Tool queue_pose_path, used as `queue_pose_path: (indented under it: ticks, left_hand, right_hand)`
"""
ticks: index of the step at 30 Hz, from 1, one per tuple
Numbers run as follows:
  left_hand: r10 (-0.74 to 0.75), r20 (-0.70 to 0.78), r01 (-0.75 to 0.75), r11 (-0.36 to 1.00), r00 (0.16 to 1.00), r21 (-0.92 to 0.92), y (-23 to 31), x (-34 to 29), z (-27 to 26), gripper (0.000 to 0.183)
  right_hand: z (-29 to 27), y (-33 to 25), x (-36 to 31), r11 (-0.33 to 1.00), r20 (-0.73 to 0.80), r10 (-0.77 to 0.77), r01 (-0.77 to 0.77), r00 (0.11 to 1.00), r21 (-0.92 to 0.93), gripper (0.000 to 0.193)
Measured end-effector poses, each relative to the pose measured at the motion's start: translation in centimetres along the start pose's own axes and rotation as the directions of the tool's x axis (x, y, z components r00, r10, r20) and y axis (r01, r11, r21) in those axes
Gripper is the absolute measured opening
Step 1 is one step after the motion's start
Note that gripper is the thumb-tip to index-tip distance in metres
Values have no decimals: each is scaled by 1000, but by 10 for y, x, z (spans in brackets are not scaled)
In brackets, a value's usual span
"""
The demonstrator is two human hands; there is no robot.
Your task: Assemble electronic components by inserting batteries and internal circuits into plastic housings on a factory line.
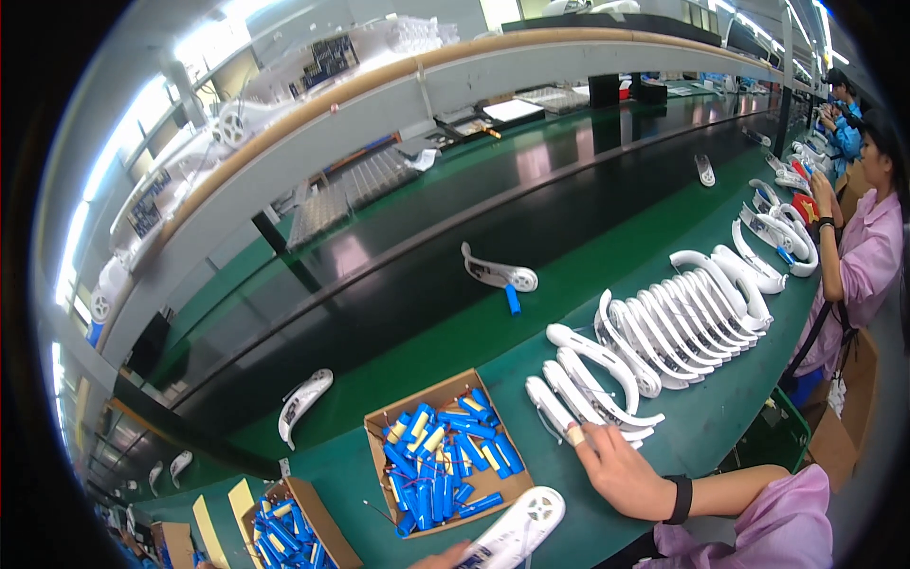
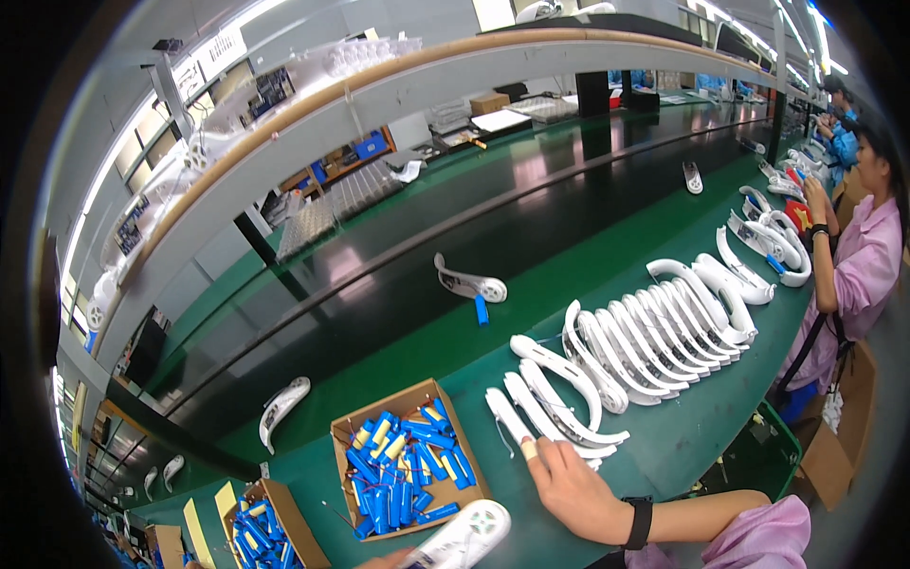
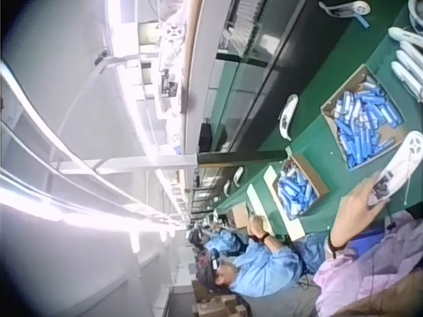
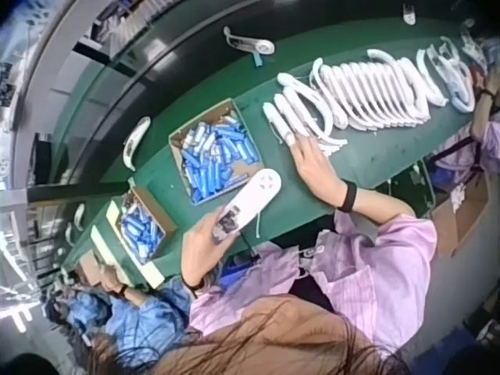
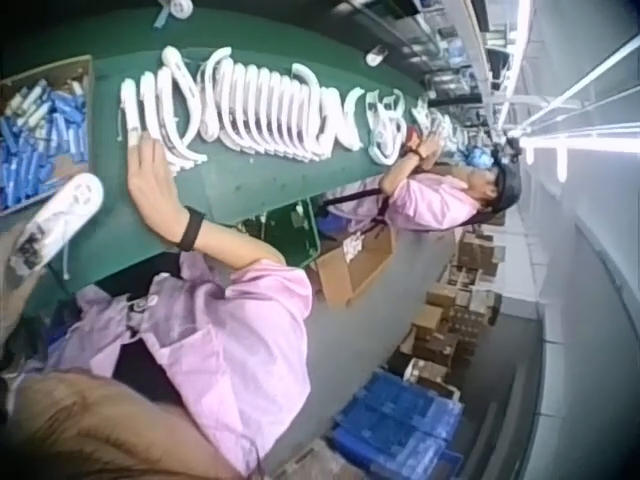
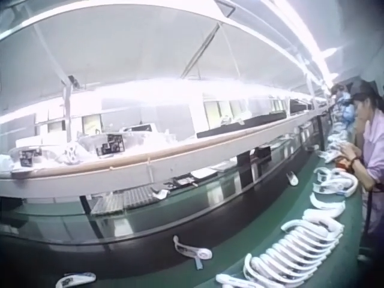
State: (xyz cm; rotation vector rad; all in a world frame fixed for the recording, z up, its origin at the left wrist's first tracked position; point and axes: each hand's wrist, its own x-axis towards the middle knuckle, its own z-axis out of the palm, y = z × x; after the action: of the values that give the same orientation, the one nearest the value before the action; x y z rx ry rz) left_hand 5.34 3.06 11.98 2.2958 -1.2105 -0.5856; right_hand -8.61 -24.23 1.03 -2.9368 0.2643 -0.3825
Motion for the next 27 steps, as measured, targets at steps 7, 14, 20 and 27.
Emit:
queue_pose_path:
  ticks: [7, 14, 20, 27]
  left_hand:
    - [-81, 13, 82, 990, 997, -113, -13, -8, 73, 57]
    - [9, 16, -6, 991, 1000, -137, -17, 0, 84, 60]
    - [22, -61, -40, 948, 998, -317, -4, 10, 95, 55]
    - [18, -186, -84, 931, 982, -354, -11, 4, 116, 25]
  right_hand:
    - [-20, -14, -15, 887, -124, -46, 98, 991, 451, 55]
    - [1, -33, -45, 731, 2, -503, 424, 864, 535, 34]
    - [17, -46, -58, 651, -131, -150, 198, 980, 733, 27]
    - [20, -52, -56, 674, -140, -68, 149, 988, 724, 32]
